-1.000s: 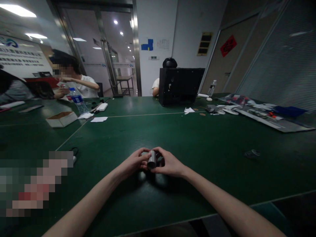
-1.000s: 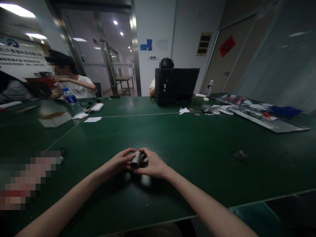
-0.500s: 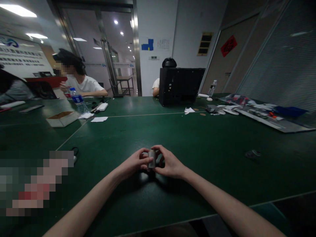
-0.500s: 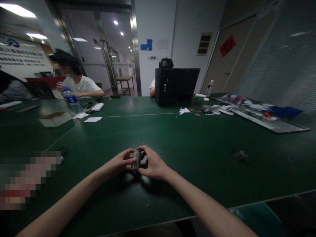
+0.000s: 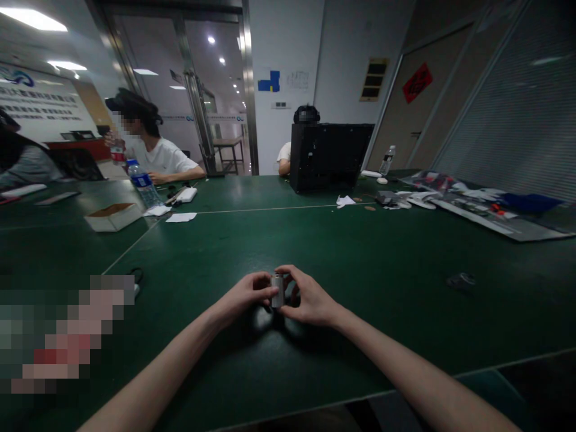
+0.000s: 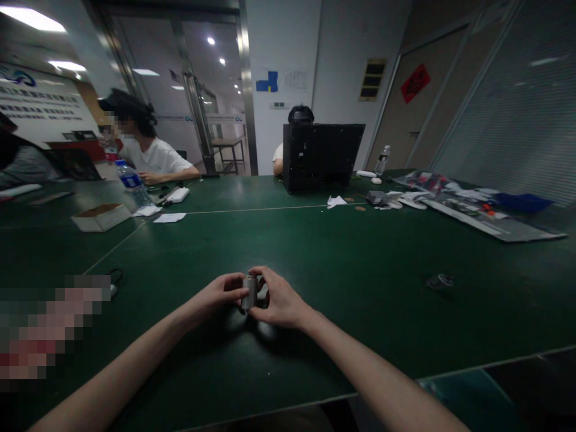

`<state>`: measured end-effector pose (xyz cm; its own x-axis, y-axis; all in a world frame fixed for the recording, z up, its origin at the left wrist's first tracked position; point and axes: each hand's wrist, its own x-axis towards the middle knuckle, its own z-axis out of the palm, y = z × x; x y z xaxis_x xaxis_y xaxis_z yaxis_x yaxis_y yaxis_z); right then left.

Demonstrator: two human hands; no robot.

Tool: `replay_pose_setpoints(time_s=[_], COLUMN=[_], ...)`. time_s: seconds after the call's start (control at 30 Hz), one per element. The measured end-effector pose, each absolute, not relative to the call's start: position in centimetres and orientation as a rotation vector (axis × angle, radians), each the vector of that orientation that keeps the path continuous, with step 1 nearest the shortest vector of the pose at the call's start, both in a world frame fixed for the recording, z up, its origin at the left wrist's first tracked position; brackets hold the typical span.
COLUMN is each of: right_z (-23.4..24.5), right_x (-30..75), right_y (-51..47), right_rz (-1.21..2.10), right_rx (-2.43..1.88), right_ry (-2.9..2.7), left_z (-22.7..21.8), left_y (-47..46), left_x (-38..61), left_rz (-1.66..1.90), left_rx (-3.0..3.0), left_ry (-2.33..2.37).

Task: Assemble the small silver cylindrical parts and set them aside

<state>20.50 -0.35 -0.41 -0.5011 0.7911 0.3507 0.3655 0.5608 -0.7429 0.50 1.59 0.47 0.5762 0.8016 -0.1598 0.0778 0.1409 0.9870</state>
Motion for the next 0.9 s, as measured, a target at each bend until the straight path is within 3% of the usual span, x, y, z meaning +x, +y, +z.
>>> replay_pose_setpoints(time_s=[0.9], right_z=[0.27], right_x=[20.38], right_y=[-0.73], right_rz=[0.703], right_rx=[-0.931], right_ry=[-2.186], left_z=[0.39], left_y=[1.54], left_x=[0.47], left_rz=[0.631], left_rx=[1.473], left_ry=[0.834])
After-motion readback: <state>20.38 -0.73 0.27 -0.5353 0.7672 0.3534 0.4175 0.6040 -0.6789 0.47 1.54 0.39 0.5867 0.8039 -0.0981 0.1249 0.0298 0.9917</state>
